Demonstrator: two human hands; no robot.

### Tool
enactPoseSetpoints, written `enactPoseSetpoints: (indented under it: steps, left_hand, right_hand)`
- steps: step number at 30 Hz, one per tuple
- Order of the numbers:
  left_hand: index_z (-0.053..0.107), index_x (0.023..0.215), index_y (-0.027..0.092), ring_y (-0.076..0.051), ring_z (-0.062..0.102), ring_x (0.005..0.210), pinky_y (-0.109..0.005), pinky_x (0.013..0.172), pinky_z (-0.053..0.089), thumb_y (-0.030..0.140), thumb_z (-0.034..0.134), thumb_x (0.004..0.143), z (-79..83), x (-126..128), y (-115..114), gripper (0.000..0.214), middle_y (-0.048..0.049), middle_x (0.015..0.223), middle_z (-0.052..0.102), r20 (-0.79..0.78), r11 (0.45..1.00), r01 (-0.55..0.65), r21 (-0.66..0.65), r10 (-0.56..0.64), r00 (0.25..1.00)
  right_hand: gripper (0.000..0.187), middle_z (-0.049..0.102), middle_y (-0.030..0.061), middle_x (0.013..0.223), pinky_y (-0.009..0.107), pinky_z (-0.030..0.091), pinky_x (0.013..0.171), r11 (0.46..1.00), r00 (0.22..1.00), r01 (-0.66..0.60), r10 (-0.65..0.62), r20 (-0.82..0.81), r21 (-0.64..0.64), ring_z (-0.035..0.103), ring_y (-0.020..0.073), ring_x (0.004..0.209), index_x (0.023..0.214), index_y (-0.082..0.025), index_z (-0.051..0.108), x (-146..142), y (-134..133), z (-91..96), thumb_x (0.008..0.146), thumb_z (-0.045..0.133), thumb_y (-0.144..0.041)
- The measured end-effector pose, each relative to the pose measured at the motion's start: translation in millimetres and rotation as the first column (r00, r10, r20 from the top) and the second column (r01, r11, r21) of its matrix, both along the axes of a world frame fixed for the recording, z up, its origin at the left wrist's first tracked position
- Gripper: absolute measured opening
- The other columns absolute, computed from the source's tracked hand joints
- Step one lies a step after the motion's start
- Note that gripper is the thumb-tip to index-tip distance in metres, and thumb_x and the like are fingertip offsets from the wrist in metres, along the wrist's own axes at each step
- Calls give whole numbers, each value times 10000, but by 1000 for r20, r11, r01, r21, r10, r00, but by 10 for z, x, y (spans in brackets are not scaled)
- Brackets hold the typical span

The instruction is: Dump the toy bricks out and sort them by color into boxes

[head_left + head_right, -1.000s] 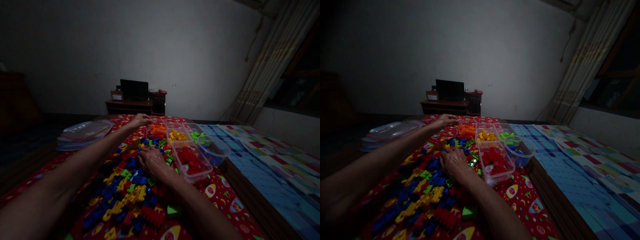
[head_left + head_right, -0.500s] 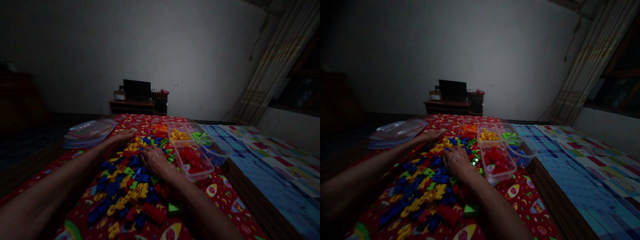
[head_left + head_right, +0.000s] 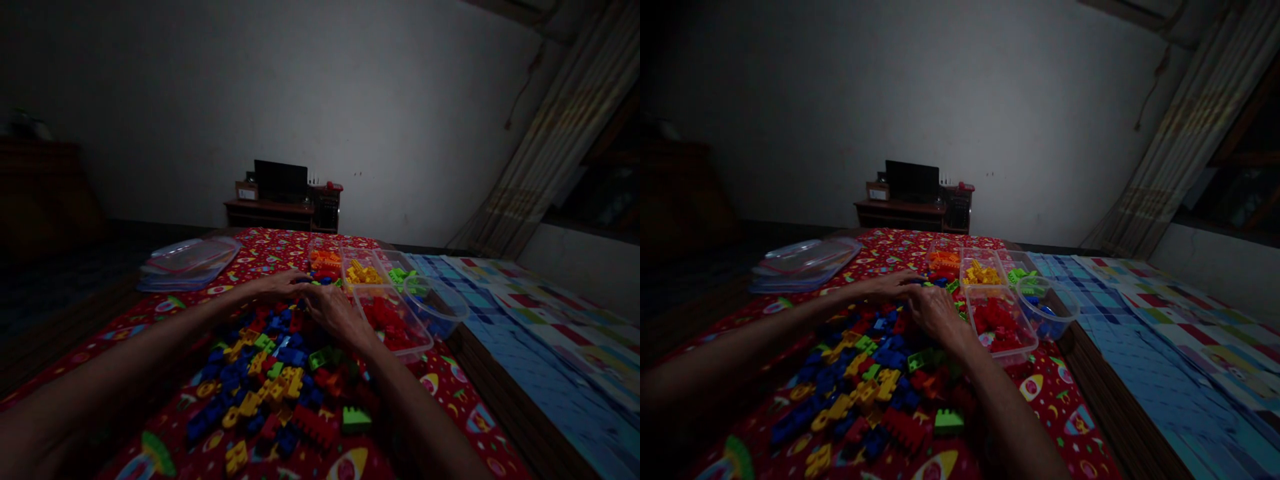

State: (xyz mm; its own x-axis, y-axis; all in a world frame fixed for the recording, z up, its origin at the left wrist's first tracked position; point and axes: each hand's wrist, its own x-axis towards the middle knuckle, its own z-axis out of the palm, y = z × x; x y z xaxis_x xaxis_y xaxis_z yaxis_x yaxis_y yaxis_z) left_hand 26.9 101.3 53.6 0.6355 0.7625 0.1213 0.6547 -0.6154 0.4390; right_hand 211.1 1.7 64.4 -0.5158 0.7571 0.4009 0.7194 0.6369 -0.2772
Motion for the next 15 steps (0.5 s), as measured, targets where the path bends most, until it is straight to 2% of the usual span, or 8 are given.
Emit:
enactPoseSetpoints:
  steps: [2,5,7,10,12,15]
  left_hand:
    - [673,1139,173,-232,589,1105,-280,965,440,491,445,885,2,-15,-103,467,-95,1191,663,-61,996,40,79,-35,998]
    - [628,1220,172,-229,523,1228,-319,1050,390,495,381,937,-8,-76,-291,496,-115,1337,572,-119,985,38,168,-18,993]
    - [618,1246,186,-235,473,1293,-344,1085,361,515,327,957,6,-136,-446,525,-114,1415,511,-121,983,34,179,-12,993]
    - [637,1241,209,-232,478,1297,-340,1094,356,587,259,954,62,-264,-688,607,-90,1416,528,-87,989,39,145,-27,996]
    - [636,1251,211,-234,515,1264,-334,1082,374,640,247,931,93,-386,-811,660,-77,1381,569,-38,992,5,124,0,999]
    - [628,1265,212,-252,574,1197,-342,1046,417,701,271,885,69,-614,-873,715,-66,1312,629,86,984,-147,100,138,987]
  right_hand:
    - [259,713,63,844,229,356,630,998,998,59,-59,-16,-3,623,149,719,1017,-190,687,28,15,36,945,439,-202]
    - [273,712,59,802,224,348,614,987,986,160,-160,-36,-5,617,140,684,930,-191,706,74,73,51,947,438,-238]
    - [278,713,58,797,223,356,616,974,973,224,-225,-56,-19,617,140,679,910,-193,713,114,123,48,942,443,-252]
    - [272,724,68,839,230,391,649,953,950,297,-301,-83,-54,640,158,730,919,-191,726,206,190,61,923,458,-235]
    - [264,731,73,862,236,418,682,939,936,335,-341,-89,-79,656,171,773,928,-192,735,294,217,88,904,472,-210]
    - [268,738,80,940,248,452,738,918,914,383,-392,-103,-98,668,184,855,999,-202,735,441,231,134,888,492,-205]
